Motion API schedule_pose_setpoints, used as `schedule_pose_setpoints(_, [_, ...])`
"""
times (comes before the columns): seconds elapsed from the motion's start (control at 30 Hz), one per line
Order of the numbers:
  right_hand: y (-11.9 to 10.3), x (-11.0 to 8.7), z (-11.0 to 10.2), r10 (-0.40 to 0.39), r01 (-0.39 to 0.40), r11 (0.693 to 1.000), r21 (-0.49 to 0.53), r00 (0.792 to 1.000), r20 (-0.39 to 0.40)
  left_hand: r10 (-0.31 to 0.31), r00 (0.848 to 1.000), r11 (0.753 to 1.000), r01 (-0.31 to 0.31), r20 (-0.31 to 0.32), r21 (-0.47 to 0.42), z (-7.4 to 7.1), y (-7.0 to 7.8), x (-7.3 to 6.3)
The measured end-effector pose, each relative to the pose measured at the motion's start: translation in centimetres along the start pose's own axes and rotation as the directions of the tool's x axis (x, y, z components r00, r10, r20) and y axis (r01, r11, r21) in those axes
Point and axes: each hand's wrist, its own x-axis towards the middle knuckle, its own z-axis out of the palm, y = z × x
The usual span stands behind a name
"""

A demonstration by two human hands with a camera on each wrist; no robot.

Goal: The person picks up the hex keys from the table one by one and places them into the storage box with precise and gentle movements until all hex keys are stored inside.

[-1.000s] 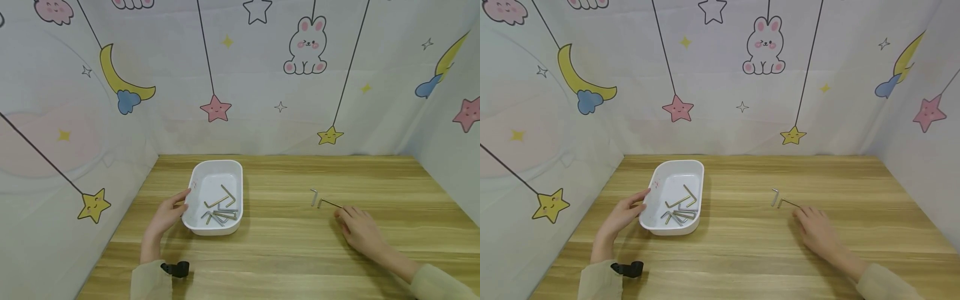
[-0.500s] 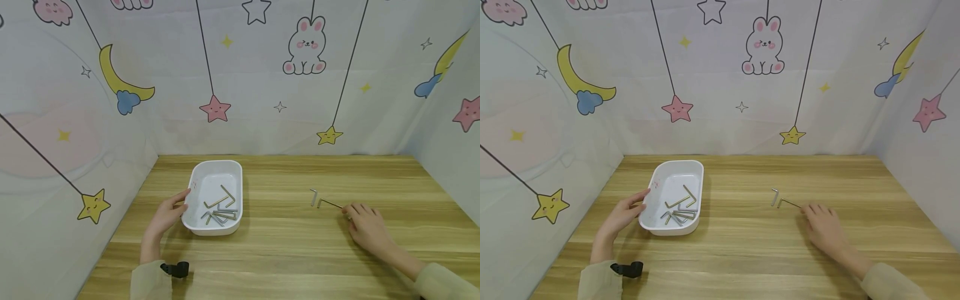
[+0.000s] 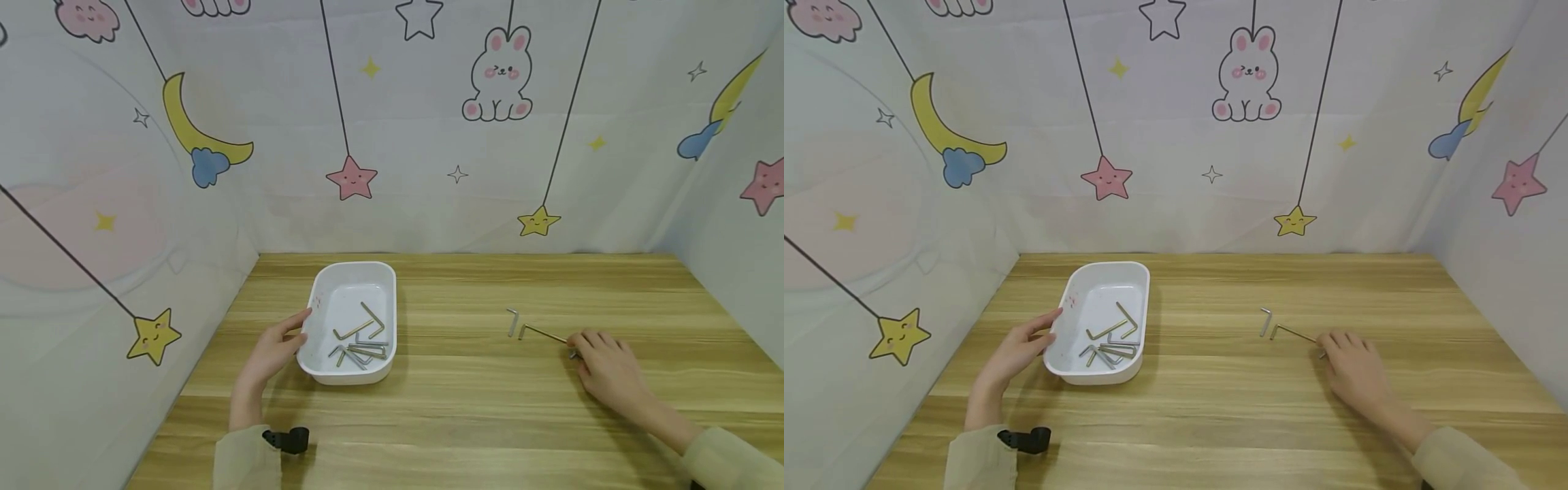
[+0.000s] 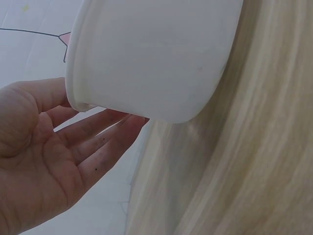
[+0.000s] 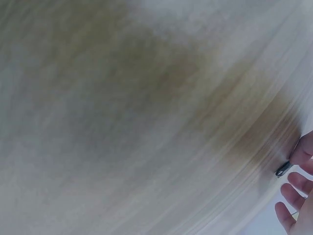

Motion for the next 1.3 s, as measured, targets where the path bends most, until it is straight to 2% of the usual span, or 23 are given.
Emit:
schedule_pose_setpoints(0.27, [0.33, 0.12, 0.05, -0.017, 0.017, 1.0, -0.007, 1.0, 0.02, 0.038, 0.999, 0.999, -0.038, 0.006, -0.023, 0.05, -0.21, 0.17])
schedule_pose_setpoints(0.67, [0.42, 0.11, 0.15, -0.045, 0.045, 0.999, 0.014, 0.998, 0.033, 0.026, 1.0, 0.999, -0.026, 0.006, -0.027, 0.11, -0.06, 0.13])
schedule_pose_setpoints(0.9, [0.25, 0.09, -0.04, -0.018, 0.016, 1.0, 0.027, 0.998, 0.057, 0.018, 1.0, 1.0, -0.018, 0.003, -0.023, 0.12, -0.16, 0.23])
schedule_pose_setpoints(1.3, [0.11, 0.02, -0.3, 0.004, -0.006, 0.999, 0.042, 0.998, 0.057, 0.012, 1.0, 1.0, -0.012, -0.002, -0.017, 0.08, -0.18, 0.12])
